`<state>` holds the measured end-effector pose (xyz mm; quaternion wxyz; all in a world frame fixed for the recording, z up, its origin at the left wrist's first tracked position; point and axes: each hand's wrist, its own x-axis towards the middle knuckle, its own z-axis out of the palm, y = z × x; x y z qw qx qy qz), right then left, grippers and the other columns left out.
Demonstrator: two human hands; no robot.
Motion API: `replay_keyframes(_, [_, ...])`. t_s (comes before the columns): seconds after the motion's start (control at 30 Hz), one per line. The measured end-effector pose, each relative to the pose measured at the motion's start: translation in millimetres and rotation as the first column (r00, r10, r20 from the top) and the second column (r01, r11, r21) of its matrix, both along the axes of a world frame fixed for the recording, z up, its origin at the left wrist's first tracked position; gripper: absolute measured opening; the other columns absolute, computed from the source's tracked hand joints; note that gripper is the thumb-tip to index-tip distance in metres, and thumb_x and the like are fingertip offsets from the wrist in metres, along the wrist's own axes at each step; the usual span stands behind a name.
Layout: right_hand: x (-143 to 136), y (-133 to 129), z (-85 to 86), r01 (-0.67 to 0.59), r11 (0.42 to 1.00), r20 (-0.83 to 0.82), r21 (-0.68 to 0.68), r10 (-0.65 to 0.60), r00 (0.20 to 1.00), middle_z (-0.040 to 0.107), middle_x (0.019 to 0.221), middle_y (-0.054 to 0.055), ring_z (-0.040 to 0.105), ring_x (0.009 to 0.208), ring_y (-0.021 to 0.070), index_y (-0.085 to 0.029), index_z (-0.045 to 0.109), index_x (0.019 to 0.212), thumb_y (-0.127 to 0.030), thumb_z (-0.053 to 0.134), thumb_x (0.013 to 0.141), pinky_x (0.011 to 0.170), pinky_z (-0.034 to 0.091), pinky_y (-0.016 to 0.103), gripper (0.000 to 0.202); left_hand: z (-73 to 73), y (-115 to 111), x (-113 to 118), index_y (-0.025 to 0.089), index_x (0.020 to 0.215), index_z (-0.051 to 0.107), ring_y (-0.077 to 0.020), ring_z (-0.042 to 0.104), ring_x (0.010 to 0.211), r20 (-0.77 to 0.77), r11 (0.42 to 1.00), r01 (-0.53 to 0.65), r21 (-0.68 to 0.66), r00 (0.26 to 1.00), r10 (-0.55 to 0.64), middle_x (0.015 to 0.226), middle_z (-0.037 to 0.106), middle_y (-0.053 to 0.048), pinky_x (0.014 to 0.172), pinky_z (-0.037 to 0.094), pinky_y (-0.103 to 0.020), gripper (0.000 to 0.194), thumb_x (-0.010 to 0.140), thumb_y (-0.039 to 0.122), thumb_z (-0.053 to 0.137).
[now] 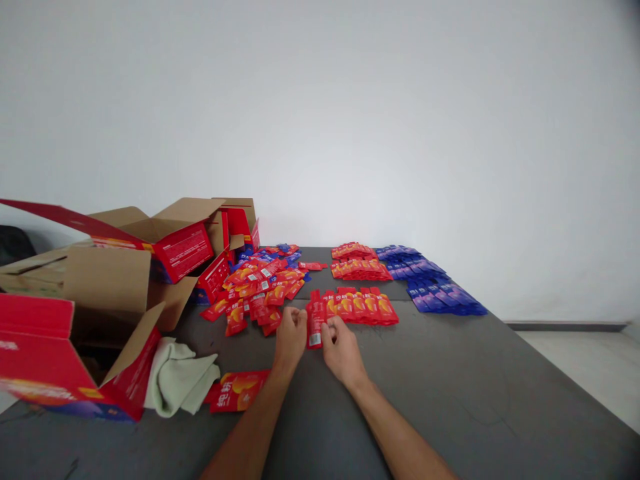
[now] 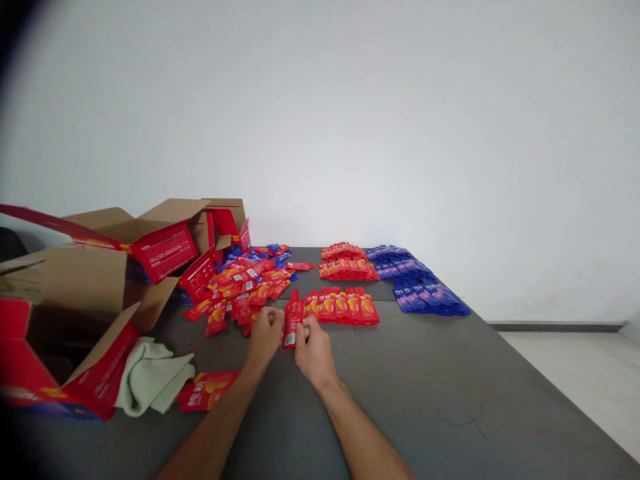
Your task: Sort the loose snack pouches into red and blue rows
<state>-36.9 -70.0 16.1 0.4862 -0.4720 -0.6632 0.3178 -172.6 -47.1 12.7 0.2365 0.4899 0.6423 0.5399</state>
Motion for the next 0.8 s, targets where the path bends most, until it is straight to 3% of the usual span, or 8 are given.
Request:
replay_keyframes(0.1, [1, -4, 2.4, -0.006, 0.996, 0.133, 0.085, -0.006, 0.991, 0.059, 0.065, -0.001, 0.054, 0.058, 0.0154, -0.022, 0.055, 0.087, -0.032, 0.043, 0.093, 0.058, 0.036, 0.025, 0.017, -1.0, -2, 9, 0.017, 0.087, 0.061, -0.0187, 0.062, 0.077, 0.138, 0.976, 0.209, 0.055, 0.967, -0.214, 0.081, 0.066, -0.004, 0.071, 0.047, -0.029, 0.029, 0.086, 0.046, 0.052])
replay_keyframes(0.2, [-2, -8, 2.3, -0.072, 0.982, 0.192, 0.173, 0.039, 0.981, 0.064, 0.085, 0.006, 0.059, 0.078, 0.0193, -0.020, 0.059, 0.098, -0.026, 0.045, 0.090, 0.070, 0.042, 0.027, 0.017, -3.4, -4, 18, 0.016, 0.082, 0.061, -0.0148, 0.059, 0.070, 0.288, 0.930, 0.349, 0.115, 0.884, -0.367, 0.075, 0.063, -0.002, 0.064, 0.046, -0.025, 0.034, 0.085, 0.049, 0.054])
replay_keyframes(0.33, [-4, -7, 4.2, -0.017, 0.974, 0.152, 0.224, -0.018, 0.988, 0.063, 0.091, 0.007, 0.057, 0.087, 0.0208, -0.019, 0.059, 0.110, -0.026, 0.046, 0.090, 0.080, 0.045, 0.031, 0.025, -7.0, -3, 18, 0.016, 0.080, 0.058, -0.0104, 0.054, 0.058, 0.517, 0.940, 0.305, 0.154, 0.786, -0.339, 0.067, 0.060, 0.002, 0.056, 0.043, -0.022, 0.038, 0.082, 0.053, 0.058])
replay_keyframes(0.5, [3, 6, -2.8, 0.152, 0.979, 0.044, 0.137, -0.159, 0.986, 0.062, 0.084, 0.004, 0.056, 0.077, 0.0181, -0.018, 0.062, 0.099, -0.037, 0.050, 0.090, 0.074, 0.044, 0.029, 0.024, -7.0, -1, 11, 0.015, 0.091, 0.061, -0.0111, 0.060, 0.061, 0.656, 0.931, 0.308, 0.196, 0.664, -0.358, 0.075, 0.067, -0.001, 0.059, 0.045, -0.023, 0.039, 0.078, 0.052, 0.065])
replay_keyframes(0.6, [7, 13, -12.1, 0.145, 0.989, -0.023, 0.032, -0.145, 0.989, 0.064, 0.080, 0.004, 0.056, 0.071, 0.0172, -0.018, 0.065, 0.091, -0.044, 0.054, 0.087, 0.069, 0.044, 0.028, 0.029, -4.5, 1, 11, 0.014, 0.092, 0.062, -0.0138, 0.064, 0.063, 0.709, 0.938, 0.298, 0.178, 0.622, -0.332, 0.075, 0.068, -0.002, 0.059, 0.047, -0.024, 0.039, 0.074, 0.048, 0.070])
replay_keyframes(0.7, [7, 15, -16.9, 0.063, 0.996, -0.110, -0.070, -0.070, 0.991, 0.064, 0.074, 0.003, 0.055, 0.067, 0.0165, -0.017, 0.066, 0.081, -0.049, 0.056, 0.084, 0.065, 0.043, 0.027, 0.034, 0.9, 1, 11, 0.013, 0.092, 0.063, -0.0169, 0.067, 0.068, 0.749, 0.943, 0.285, 0.174, 0.584, -0.314, 0.078, 0.070, -0.004, 0.062, 0.050, -0.027, 0.040, 0.071, 0.046, 0.072])
replay_keyframes(0.8, [8, 15, -17.1, 0.012, 0.986, -0.196, -0.167, -0.045, 0.980, 0.062, 0.067, 0.001, 0.052, 0.062, 0.0150, -0.017, 0.064, 0.074, -0.051, 0.059, 0.080, 0.061, 0.041, 0.026, 0.035, 7.7, -4, 11, 0.013, 0.097, 0.065, -0.0190, 0.068, 0.073, 0.745, 0.927, 0.332, 0.177, 0.571, -0.346, 0.084, 0.072, -0.007, 0.066, 0.052, -0.029, 0.041, 0.071, 0.045, 0.072])
